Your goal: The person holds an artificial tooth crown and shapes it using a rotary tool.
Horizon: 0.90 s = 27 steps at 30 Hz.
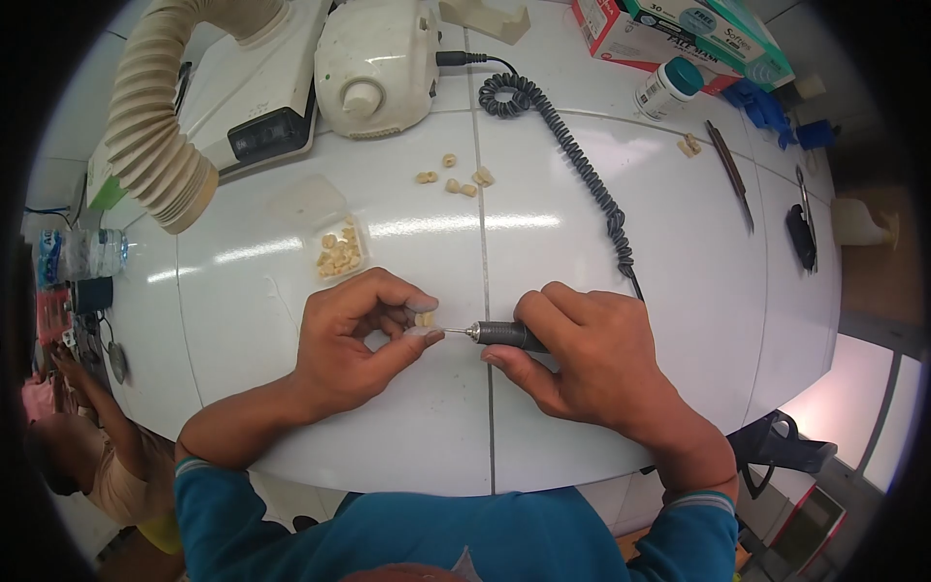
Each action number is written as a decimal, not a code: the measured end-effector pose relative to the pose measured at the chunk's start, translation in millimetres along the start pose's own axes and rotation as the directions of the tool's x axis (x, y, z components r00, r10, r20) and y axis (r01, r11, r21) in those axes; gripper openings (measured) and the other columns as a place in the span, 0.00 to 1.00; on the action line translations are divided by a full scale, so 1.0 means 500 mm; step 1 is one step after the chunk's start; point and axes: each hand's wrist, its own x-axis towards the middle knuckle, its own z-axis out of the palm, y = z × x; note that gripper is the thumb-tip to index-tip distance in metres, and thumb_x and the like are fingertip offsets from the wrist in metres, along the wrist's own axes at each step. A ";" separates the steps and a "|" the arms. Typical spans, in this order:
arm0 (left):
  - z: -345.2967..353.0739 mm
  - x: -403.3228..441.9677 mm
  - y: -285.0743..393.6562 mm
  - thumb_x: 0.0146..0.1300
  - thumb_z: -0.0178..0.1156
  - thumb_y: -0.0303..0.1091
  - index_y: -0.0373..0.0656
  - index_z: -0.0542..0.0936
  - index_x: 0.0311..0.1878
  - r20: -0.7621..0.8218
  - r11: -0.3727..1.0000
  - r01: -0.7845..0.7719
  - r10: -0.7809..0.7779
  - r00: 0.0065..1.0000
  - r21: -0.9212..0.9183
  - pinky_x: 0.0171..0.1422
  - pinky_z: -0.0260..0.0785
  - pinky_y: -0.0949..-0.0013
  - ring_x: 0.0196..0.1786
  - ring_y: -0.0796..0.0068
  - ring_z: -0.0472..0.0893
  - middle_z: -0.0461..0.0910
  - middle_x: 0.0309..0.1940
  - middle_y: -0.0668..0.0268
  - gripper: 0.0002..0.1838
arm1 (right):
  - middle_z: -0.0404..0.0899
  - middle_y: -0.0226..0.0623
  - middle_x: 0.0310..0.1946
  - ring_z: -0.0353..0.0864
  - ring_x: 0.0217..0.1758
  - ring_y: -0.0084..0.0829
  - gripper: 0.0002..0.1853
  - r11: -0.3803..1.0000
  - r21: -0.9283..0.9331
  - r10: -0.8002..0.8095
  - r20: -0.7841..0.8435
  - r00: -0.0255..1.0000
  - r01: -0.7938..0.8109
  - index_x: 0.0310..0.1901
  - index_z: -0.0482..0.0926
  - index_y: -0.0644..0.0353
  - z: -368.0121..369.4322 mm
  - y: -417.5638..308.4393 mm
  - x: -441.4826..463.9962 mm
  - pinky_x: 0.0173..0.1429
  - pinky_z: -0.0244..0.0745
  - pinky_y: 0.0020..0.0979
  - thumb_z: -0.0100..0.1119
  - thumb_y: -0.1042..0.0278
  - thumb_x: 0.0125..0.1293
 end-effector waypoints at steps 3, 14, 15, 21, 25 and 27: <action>0.000 -0.002 0.000 0.69 0.79 0.19 0.36 0.88 0.55 -0.002 0.999 0.029 -0.030 1.000 -0.015 0.47 0.83 0.76 0.44 0.81 0.87 0.89 0.49 0.62 0.14 | 0.76 0.33 0.26 0.81 0.23 0.37 0.22 0.999 -0.040 0.003 0.029 1.000 -0.002 0.38 0.81 0.56 0.000 -0.003 0.003 0.29 0.72 0.40 0.80 0.47 0.73; -0.005 0.002 -0.004 0.68 0.77 0.16 0.38 0.88 0.55 0.013 0.998 -0.060 0.060 0.998 -0.001 0.49 0.83 0.75 0.50 0.77 0.85 0.81 0.51 0.63 0.15 | 0.77 0.32 0.25 0.80 0.21 0.35 0.21 0.996 -0.090 -0.014 -0.019 1.000 0.012 0.37 0.82 0.56 0.005 -0.004 -0.002 0.27 0.72 0.39 0.80 0.48 0.73; -0.005 0.003 -0.004 0.68 0.77 0.16 0.38 0.88 0.55 0.012 0.998 -0.060 0.060 0.998 -0.004 0.49 0.83 0.75 0.50 0.77 0.84 0.81 0.51 0.63 0.15 | 0.77 0.31 0.25 0.80 0.21 0.34 0.21 0.994 -0.106 -0.017 -0.019 1.000 0.015 0.37 0.82 0.56 0.005 -0.005 -0.002 0.27 0.72 0.38 0.81 0.48 0.72; -0.004 0.005 0.000 0.70 0.76 0.17 0.38 0.87 0.55 0.023 0.998 -0.062 0.062 0.998 -0.014 0.49 0.82 0.75 0.49 0.77 0.85 0.81 0.51 0.63 0.13 | 0.77 0.30 0.24 0.80 0.20 0.32 0.21 0.990 -0.139 -0.042 -0.053 0.998 0.035 0.37 0.84 0.56 0.012 -0.005 -0.004 0.27 0.72 0.37 0.82 0.48 0.72; -0.003 0.004 -0.004 0.72 0.74 0.17 0.37 0.86 0.56 0.040 0.997 -0.064 0.066 0.997 -0.047 0.51 0.83 0.75 0.51 0.75 0.88 0.82 0.52 0.62 0.13 | 0.77 0.30 0.24 0.80 0.20 0.33 0.21 0.991 -0.127 -0.040 -0.061 0.997 0.032 0.37 0.84 0.56 0.014 -0.005 -0.005 0.27 0.72 0.37 0.82 0.47 0.71; -0.005 0.001 -0.010 0.74 0.72 0.17 0.36 0.86 0.57 0.068 0.997 -0.035 0.039 0.997 -0.062 0.53 0.83 0.74 0.52 0.74 0.90 0.84 0.53 0.61 0.12 | 0.77 0.30 0.24 0.80 0.20 0.32 0.21 0.991 -0.126 -0.055 -0.076 0.996 0.045 0.37 0.84 0.56 0.016 -0.004 -0.005 0.27 0.72 0.38 0.82 0.47 0.71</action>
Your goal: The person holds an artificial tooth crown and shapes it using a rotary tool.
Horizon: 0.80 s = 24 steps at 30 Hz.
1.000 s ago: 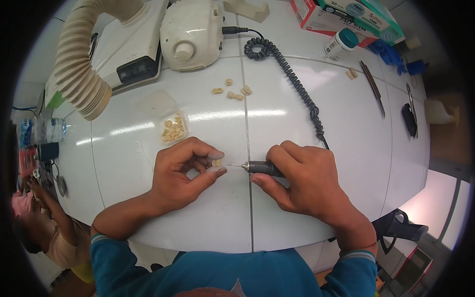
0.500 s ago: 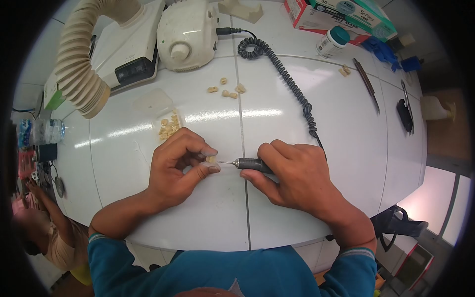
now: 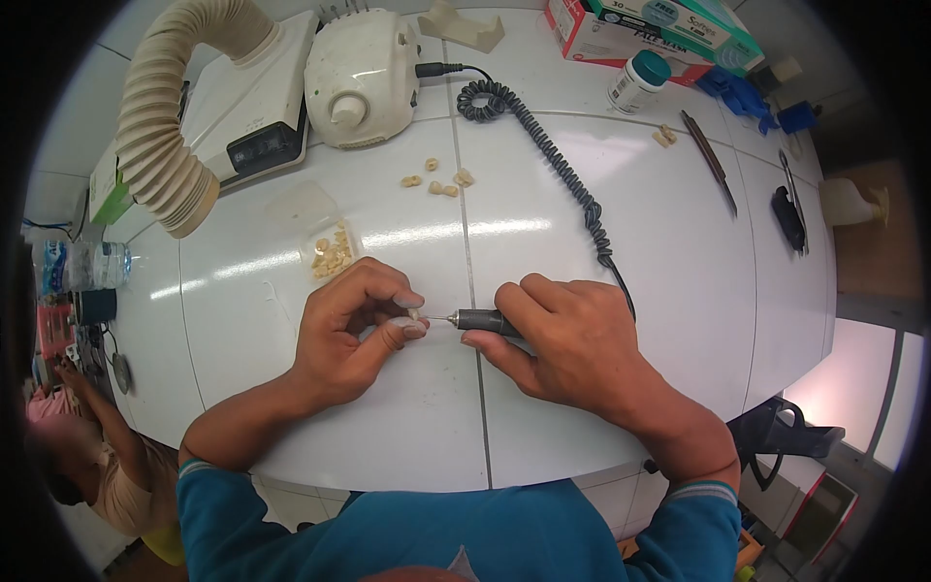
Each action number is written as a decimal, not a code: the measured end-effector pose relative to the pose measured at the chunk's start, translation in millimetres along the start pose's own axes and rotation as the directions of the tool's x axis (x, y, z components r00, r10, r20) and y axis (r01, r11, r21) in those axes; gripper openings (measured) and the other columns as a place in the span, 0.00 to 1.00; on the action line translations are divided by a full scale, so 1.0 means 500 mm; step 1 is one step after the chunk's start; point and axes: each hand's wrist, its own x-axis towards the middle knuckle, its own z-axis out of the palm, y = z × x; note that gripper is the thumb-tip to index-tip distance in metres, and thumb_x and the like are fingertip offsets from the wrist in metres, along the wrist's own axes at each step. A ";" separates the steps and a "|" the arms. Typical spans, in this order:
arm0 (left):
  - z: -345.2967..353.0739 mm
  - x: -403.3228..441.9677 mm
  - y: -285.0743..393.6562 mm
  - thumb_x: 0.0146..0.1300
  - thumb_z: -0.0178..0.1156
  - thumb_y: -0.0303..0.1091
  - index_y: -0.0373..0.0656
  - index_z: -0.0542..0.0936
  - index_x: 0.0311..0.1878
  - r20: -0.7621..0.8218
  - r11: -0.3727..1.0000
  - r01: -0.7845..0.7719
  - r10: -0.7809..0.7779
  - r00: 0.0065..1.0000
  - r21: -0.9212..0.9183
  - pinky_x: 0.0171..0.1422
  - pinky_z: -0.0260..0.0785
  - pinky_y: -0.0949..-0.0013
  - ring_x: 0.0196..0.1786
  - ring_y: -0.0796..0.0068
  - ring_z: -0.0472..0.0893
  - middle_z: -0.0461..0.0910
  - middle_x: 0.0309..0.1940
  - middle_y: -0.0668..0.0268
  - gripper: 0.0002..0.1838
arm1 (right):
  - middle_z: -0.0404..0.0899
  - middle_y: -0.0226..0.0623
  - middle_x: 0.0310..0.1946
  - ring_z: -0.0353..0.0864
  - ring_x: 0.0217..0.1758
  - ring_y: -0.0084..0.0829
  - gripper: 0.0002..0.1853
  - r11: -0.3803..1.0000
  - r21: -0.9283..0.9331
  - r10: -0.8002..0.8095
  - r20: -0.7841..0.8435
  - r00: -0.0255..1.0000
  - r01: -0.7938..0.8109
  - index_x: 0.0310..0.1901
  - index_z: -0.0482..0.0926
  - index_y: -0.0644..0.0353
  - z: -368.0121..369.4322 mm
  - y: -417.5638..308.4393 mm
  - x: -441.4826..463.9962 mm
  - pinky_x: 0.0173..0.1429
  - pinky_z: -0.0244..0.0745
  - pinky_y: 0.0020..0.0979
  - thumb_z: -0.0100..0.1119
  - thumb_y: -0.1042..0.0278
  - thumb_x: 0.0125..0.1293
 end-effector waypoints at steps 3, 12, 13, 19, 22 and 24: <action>-0.002 -0.002 0.001 0.76 0.71 0.18 0.35 0.86 0.58 0.030 1.000 0.028 -0.028 0.999 -0.008 0.55 0.83 0.72 0.54 0.73 0.91 0.87 0.54 0.59 0.11 | 0.77 0.30 0.24 0.80 0.21 0.33 0.21 1.000 -0.008 -0.007 0.004 1.000 0.007 0.38 0.84 0.56 0.000 0.000 -0.001 0.27 0.72 0.38 0.81 0.47 0.72; 0.001 -0.002 0.012 0.77 0.72 0.21 0.34 0.86 0.60 0.021 0.998 0.070 -0.070 0.997 0.004 0.58 0.83 0.72 0.55 0.76 0.91 0.92 0.52 0.60 0.12 | 0.78 0.30 0.25 0.80 0.21 0.31 0.21 1.000 -0.015 -0.007 0.029 1.000 0.007 0.39 0.85 0.56 -0.001 0.001 -0.001 0.27 0.71 0.37 0.80 0.46 0.73; 0.000 -0.001 0.013 0.77 0.72 0.21 0.34 0.86 0.61 0.025 0.997 0.074 -0.074 0.997 0.014 0.58 0.83 0.72 0.55 0.76 0.91 0.93 0.51 0.60 0.12 | 0.78 0.30 0.25 0.80 0.21 0.31 0.21 1.000 -0.015 -0.007 0.029 1.000 0.007 0.39 0.85 0.56 -0.001 0.000 -0.001 0.27 0.71 0.37 0.80 0.46 0.73; -0.002 -0.002 0.007 0.77 0.72 0.20 0.33 0.85 0.61 0.033 0.996 0.088 -0.088 0.996 -0.020 0.59 0.83 0.72 0.56 0.75 0.91 0.92 0.53 0.58 0.13 | 0.77 0.30 0.25 0.80 0.21 0.31 0.21 1.000 -0.019 0.002 0.023 1.000 -0.001 0.39 0.84 0.56 -0.003 0.002 -0.002 0.27 0.71 0.37 0.81 0.46 0.72; 0.000 -0.001 0.004 0.78 0.70 0.19 0.32 0.85 0.60 0.009 0.990 0.104 -0.103 0.995 -0.098 0.59 0.84 0.72 0.56 0.74 0.91 0.90 0.55 0.58 0.11 | 0.77 0.30 0.25 0.80 0.22 0.32 0.21 0.999 -0.027 0.022 0.003 1.000 -0.022 0.38 0.84 0.55 -0.009 0.006 0.001 0.28 0.71 0.37 0.82 0.47 0.70; 0.001 -0.002 0.004 0.79 0.68 0.18 0.32 0.84 0.61 0.014 0.983 0.137 -0.136 0.991 -0.122 0.59 0.84 0.72 0.56 0.73 0.91 0.90 0.55 0.57 0.11 | 0.77 0.30 0.25 0.80 0.22 0.32 0.21 0.998 -0.012 0.058 0.004 0.998 -0.058 0.38 0.84 0.55 -0.012 0.007 0.001 0.28 0.71 0.37 0.83 0.47 0.70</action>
